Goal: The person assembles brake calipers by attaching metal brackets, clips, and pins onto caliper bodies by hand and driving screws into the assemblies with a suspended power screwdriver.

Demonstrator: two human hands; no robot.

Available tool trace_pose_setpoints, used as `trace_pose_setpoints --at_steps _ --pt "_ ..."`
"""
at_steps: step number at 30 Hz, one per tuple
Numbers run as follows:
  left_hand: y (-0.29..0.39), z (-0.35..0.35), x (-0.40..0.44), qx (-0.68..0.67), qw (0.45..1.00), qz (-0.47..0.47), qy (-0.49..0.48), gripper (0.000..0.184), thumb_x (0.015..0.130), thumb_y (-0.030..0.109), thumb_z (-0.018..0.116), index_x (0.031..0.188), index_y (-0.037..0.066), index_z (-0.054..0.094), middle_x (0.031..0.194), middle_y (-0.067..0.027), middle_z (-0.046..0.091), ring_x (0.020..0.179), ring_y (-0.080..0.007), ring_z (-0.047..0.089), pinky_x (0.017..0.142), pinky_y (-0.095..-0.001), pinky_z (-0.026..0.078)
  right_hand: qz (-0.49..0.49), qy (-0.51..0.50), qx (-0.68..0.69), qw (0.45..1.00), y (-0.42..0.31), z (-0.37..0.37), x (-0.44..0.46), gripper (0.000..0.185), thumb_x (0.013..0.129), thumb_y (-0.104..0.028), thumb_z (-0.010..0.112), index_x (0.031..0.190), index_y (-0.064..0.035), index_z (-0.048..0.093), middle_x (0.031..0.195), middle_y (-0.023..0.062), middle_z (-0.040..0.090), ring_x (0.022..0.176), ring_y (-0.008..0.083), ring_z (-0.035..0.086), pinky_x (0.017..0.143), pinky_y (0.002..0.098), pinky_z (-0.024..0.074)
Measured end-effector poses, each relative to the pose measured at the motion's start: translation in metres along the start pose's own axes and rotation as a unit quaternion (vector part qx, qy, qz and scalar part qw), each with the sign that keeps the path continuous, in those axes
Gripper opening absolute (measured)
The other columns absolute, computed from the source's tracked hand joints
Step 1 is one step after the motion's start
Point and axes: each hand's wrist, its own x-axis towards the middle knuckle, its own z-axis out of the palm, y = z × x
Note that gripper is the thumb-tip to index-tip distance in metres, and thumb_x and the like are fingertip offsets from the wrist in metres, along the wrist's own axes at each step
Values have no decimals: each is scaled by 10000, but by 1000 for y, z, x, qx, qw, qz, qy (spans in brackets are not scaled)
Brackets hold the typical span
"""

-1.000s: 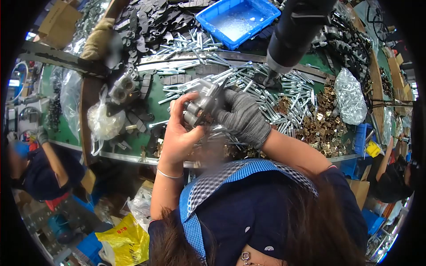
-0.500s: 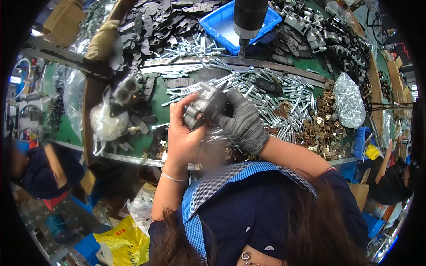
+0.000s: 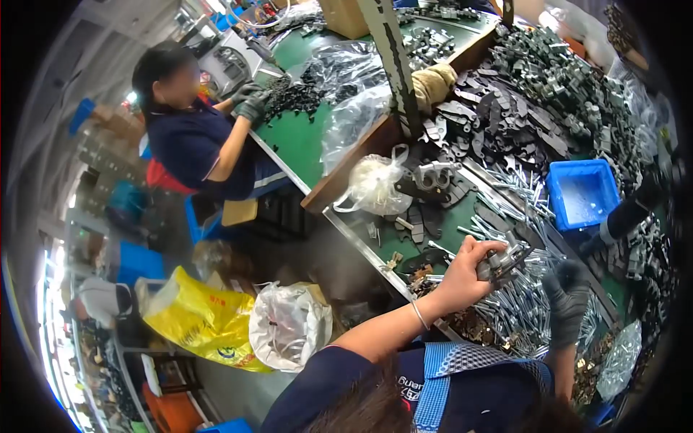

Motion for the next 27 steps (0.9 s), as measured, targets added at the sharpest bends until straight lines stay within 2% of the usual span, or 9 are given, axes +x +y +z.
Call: trace_pose_setpoints --at_steps 2,4,7,10,13,16,17,20,27 --pt "-1 0 -1 -7 999 52 -8 520 642 51 693 1136 131 553 894 -97 414 858 -255 457 812 -324 394 47 -125 13 991 4 9 2 368 699 -159 783 958 -62 539 834 -2 511 710 89 482 623 220 426" --pt "2 7 -6 -15 997 54 -45 536 632 7 648 1145 127 551 876 -91 393 857 -253 455 812 -321 395 109 -239 2 965 22 20 0 497 773 -260 732 1148 -54 480 928 25 563 754 92 525 611 256 459" --pt "0 8 -10 -2 996 49 -74 599 596 -72 544 1164 117 558 907 -91 379 873 -251 451 816 -301 407 119 -250 45 960 34 29 3 478 799 -312 700 1123 -42 474 907 29 579 755 96 539 613 263 461" --pt "-2 10 -7 25 994 31 -105 599 597 -78 536 1164 112 559 916 -101 385 880 -254 457 826 -314 411 139 -164 -9 977 52 38 0 468 806 -329 687 1104 -35 478 884 22 587 776 105 562 611 259 462" --pt "-2 13 0 45 990 8 -132 589 641 -56 577 1201 120 531 931 -113 393 877 -267 461 828 -319 412 47 -165 -280 944 58 38 2 457 816 -319 676 1107 -29 475 898 25 595 791 105 577 599 265 469" --pt "-9 21 4 55 992 14 -108 592 681 -29 598 1241 132 493 940 -128 398 878 -290 476 822 -340 420 106 -67 103 987 42 40 -9 547 736 -304 754 1125 -30 484 909 33 598 792 101 576 607 245 481" --pt "-9 22 5 50 992 6 -118 604 676 -38 584 1247 133 486 946 -134 400 879 -296 486 820 -347 424 99 -80 105 986 40 38 -6 631 692 -304 790 1165 -27 478 943 44 593 782 108 578 626 244 492" --pt "-2 22 10 53 991 0 -125 644 635 -74 520 1245 132 488 956 -148 402 870 -305 511 801 -369 435 94 -51 80 991 46 36 1 515 699 -335 772 1059 -53 535 899 31 605 734 116 585 615 249 490" --pt "-4 31 5 39 994 35 -96 638 645 -21 598 1246 154 474 944 -144 397 840 -307 510 765 -381 444 110 -43 231 966 93 23 7 336 822 -234 574 1073 -17 517 951 109 590 806 189 590 688 332 519"
